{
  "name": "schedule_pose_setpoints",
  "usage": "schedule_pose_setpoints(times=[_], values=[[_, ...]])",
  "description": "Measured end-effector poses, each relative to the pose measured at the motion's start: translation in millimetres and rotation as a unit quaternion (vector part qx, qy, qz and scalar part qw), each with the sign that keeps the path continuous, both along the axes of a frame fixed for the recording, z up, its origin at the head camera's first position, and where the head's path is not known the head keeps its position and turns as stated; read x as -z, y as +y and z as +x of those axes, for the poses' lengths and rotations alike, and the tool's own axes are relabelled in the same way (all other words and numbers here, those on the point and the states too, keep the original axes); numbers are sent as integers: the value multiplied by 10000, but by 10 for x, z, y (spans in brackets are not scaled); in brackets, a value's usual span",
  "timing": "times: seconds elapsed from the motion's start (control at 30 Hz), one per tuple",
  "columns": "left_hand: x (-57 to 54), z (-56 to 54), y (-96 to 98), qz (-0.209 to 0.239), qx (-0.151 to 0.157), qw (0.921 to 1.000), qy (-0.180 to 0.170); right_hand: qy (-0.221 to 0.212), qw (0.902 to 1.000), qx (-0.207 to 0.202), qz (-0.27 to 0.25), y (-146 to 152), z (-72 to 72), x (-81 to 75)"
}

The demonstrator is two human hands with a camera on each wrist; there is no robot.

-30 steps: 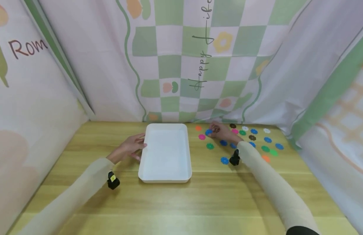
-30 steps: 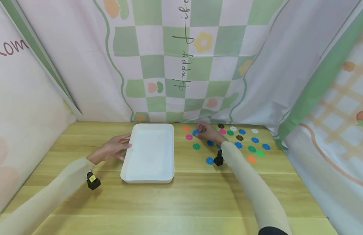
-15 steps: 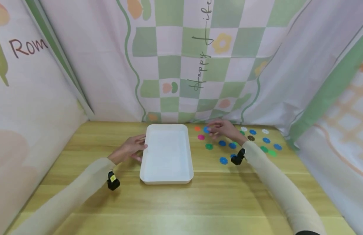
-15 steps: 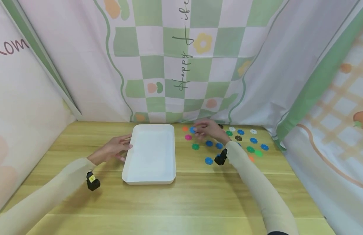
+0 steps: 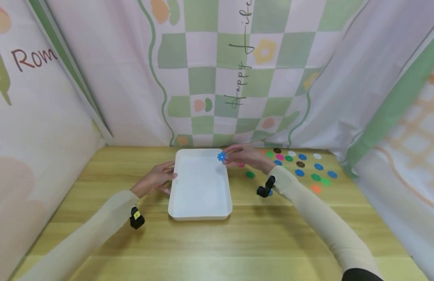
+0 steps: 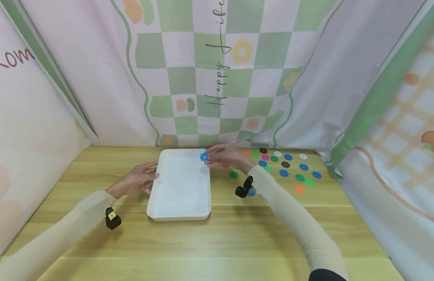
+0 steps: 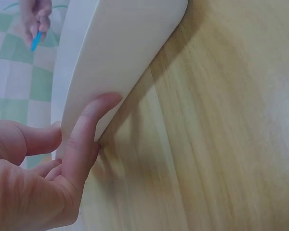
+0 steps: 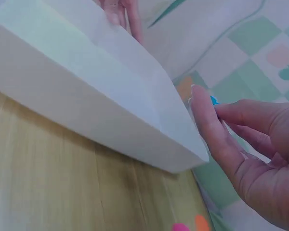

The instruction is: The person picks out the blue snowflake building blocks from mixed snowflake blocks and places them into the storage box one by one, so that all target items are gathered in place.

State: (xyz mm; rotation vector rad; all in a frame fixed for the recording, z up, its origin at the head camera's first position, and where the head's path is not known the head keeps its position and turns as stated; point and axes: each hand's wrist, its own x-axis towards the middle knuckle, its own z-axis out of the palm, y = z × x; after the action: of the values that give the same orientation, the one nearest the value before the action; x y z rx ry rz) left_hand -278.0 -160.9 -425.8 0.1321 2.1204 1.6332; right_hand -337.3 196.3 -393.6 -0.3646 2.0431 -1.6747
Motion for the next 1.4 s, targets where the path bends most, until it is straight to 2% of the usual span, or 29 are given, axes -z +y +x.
schedule_pose_setpoints(times=[0.17, 0.37, 0.5, 0.67, 0.77, 0.87, 1.13, 1.3, 1.4], values=[[2, -1, 1, 27, -16, 10000, 40, -345, 9993, 80, 109, -275, -58, 46], [21, -13, 56, -37, 11, 9993, 380, -460, 9981, 201, 352, -530, -162, 158], [16, -8, 66, -237, -79, 9987, 434, -454, 9978, 208, 446, -716, -239, 209], [-2, -19, 61, -314, -90, 9991, 264, -320, 9968, 226, 697, -907, -311, 239], [-2, -34, 49, -212, -40, 9997, 150, -85, 9953, 230, 933, -1016, -326, 257], [-4, -44, 29, -152, -146, 9998, 66, 44, 9946, 324, 980, -1150, -330, 276], [-3, -30, 29, 50, -162, 9998, -59, -190, 9946, 822, 612, -1400, -342, 395], [-4, -35, 35, 84, -233, 9996, -141, -287, 9915, 1035, 729, -1486, -367, 422], [3, -37, 11, 79, -267, 9994, -205, -366, 9899, 1003, 936, -1517, -378, 402]])
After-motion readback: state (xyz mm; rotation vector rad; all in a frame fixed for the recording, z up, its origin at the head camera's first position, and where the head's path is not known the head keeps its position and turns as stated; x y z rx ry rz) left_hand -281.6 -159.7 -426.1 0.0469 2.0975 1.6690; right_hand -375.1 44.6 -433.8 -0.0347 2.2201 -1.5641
